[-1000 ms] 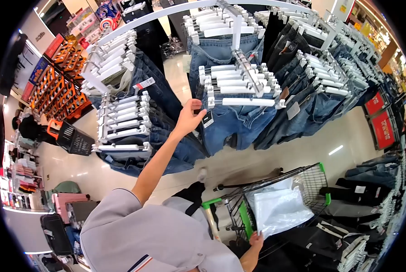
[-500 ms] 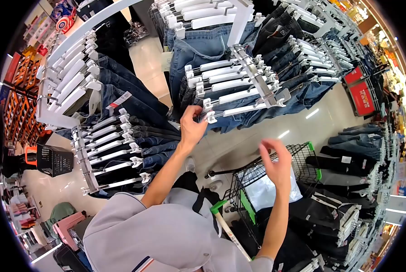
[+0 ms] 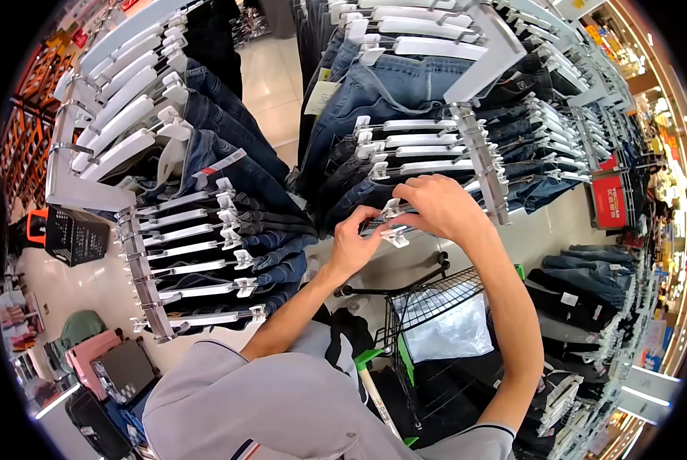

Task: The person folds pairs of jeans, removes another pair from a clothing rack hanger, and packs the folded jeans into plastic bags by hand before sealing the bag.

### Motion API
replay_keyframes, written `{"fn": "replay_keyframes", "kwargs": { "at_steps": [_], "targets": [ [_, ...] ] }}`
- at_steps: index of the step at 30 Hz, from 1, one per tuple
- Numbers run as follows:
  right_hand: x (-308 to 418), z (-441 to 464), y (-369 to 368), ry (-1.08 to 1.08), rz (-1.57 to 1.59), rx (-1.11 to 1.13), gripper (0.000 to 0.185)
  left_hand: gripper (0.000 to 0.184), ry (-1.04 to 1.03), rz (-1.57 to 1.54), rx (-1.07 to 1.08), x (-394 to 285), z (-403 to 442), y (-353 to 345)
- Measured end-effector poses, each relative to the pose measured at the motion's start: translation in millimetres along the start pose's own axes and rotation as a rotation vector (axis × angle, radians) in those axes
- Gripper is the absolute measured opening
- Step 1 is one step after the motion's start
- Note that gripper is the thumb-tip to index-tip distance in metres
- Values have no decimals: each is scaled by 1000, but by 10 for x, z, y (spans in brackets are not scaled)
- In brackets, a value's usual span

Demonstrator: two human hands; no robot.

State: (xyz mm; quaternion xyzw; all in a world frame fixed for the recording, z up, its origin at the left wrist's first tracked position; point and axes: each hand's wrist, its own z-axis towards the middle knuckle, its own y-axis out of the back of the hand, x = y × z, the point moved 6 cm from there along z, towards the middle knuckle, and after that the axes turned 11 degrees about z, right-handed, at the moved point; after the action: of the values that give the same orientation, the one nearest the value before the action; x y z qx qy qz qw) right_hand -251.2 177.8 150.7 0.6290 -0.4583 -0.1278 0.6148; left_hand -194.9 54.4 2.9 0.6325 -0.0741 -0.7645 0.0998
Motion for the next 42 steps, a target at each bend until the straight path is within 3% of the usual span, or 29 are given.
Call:
{"fn": "replay_keyframes", "kwargs": {
  "at_steps": [6, 13, 19, 23, 24, 26, 28, 30, 32, 34, 36, 37, 39, 40, 42],
  "targets": [
    [-19, 47, -113, 202, -160, -23, 27, 26, 77, 6, 63, 111, 63, 75],
    [-50, 6, -107, 292, -73, -68, 23, 24, 32, 62, 88, 188, 46, 58],
    [-96, 100, -51, 200, -62, -152, 34, 21, 92, 69, 90, 332, -103, 17],
    [84, -176, -16, 123, -149, -274, 65, 22, 141, 29, 83, 511, -165, -74],
    [201, -298, 13, 158, -250, -294, 61, 20, 141, 2, 97, 527, -155, -81],
    [399, -661, 180, 105, 70, -216, 47, 18, 140, -40, 80, 482, -156, -44],
    [220, -1075, 188, -133, 317, 69, 29, 18, 148, -25, 88, 483, -148, -28],
    [-231, -1549, 153, -498, 323, 298, 24, 18, 130, -21, 94, 422, -134, 8],
    [-841, -1903, 188, -823, 126, 294, 21, 17, 158, -5, 122, 445, -142, -14],
    [-1356, -1948, 370, -812, -90, 30, 25, 18, 156, 17, 125, 442, -131, -23],
    [-1573, -1864, 506, -549, 270, -576, 34, 18, 153, 13, 135, 452, -132, -53],
    [-1650, -1820, 533, -555, 271, -588, 34, 19, 142, 26, 127, 435, -132, -51],
    [-1797, -1700, 245, -782, 206, -42, 34, 20, 130, 19, 111, 414, -102, -56],
    [-1783, -1687, 210, -785, 214, -51, 34, 20, 124, 24, 119, 418, -110, -51],
    [-1854, -1728, 16, -953, 74, 224, 50, 21, 186, 18, 148, 470, -121, -32]
  ]
}}
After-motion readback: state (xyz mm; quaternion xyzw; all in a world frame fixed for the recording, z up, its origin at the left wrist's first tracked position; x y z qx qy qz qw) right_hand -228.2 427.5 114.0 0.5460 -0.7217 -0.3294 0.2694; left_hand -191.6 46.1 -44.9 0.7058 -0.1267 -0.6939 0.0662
